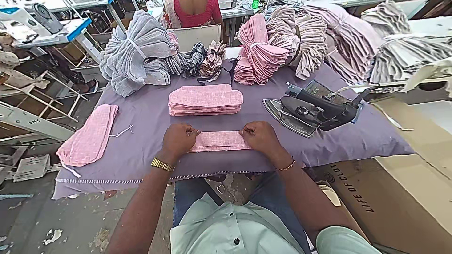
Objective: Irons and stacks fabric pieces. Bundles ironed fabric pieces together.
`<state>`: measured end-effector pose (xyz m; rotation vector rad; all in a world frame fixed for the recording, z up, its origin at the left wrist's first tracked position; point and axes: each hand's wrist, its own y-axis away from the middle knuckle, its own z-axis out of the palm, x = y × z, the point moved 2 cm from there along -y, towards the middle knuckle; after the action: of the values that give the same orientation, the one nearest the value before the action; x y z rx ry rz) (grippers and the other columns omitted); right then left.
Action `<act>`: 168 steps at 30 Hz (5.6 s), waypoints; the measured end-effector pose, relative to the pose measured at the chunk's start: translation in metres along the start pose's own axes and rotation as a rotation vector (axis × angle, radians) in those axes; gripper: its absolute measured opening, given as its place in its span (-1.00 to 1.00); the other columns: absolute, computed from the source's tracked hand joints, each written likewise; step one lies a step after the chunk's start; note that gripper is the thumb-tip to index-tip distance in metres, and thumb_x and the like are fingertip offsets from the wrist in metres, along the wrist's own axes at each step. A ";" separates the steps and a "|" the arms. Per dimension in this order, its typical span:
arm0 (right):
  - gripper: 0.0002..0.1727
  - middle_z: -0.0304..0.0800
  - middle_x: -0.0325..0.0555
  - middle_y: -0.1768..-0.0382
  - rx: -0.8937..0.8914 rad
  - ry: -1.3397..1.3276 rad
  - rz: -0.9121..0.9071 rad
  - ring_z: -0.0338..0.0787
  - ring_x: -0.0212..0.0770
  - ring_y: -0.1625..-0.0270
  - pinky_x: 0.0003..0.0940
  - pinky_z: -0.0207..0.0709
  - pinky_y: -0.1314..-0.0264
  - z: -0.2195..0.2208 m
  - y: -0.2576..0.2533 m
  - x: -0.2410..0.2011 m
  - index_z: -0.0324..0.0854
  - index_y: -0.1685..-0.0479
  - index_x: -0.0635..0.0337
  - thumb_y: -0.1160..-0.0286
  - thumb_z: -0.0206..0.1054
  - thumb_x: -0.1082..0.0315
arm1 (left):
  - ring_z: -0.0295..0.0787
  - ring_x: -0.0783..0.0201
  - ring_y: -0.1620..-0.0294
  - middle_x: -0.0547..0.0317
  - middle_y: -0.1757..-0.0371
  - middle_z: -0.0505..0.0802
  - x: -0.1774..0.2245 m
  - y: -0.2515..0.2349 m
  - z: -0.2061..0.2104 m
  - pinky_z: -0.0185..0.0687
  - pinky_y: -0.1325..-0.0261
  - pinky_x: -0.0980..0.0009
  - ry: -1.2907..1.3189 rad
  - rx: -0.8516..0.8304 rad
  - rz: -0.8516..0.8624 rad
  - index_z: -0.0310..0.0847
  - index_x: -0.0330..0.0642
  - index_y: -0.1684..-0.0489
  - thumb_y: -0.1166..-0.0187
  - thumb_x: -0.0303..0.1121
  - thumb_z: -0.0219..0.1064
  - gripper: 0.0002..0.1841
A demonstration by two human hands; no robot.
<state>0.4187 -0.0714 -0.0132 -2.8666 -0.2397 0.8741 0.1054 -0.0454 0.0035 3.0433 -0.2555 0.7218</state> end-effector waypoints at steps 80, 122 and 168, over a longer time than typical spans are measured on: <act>-0.70 0.95 -0.25 0.07 0.162 0.048 -0.330 0.85 -0.20 -0.22 0.34 0.39 -0.50 -0.033 0.029 0.007 0.89 0.28 0.02 -0.50 0.17 0.40 | 0.54 0.20 -0.56 0.48 -0.54 0.71 -0.039 0.040 0.004 0.44 -0.50 0.01 0.041 0.029 0.705 0.79 0.50 -0.31 -0.72 -0.25 0.10 -0.59; -0.58 0.73 -0.27 0.37 -0.014 0.127 -0.593 0.72 -0.25 0.36 -0.21 0.58 0.39 0.006 -0.028 -0.161 0.79 -0.30 -0.19 -0.74 0.18 -0.10 | 0.68 0.30 -0.21 0.23 -0.11 0.78 -0.069 0.039 -0.008 0.62 -0.33 0.21 0.291 0.353 0.271 0.68 -0.08 -0.19 -0.66 -0.10 0.28 -0.67; -0.11 0.80 0.44 0.15 0.482 0.545 -0.094 0.81 0.51 0.11 0.50 0.47 0.22 -0.111 -0.037 0.059 0.68 -0.05 0.34 -0.61 -0.04 -0.45 | 0.49 -0.43 -0.51 -0.41 -0.39 0.67 -0.254 -0.013 -0.101 0.33 -0.46 -0.47 -0.220 0.664 -0.666 0.66 -0.27 -0.36 -0.57 0.09 0.33 -0.39</act>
<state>0.5259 -0.0326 0.0528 -2.4835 -0.0830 0.0861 -0.1611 0.0118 -0.0192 3.4070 1.1669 0.4742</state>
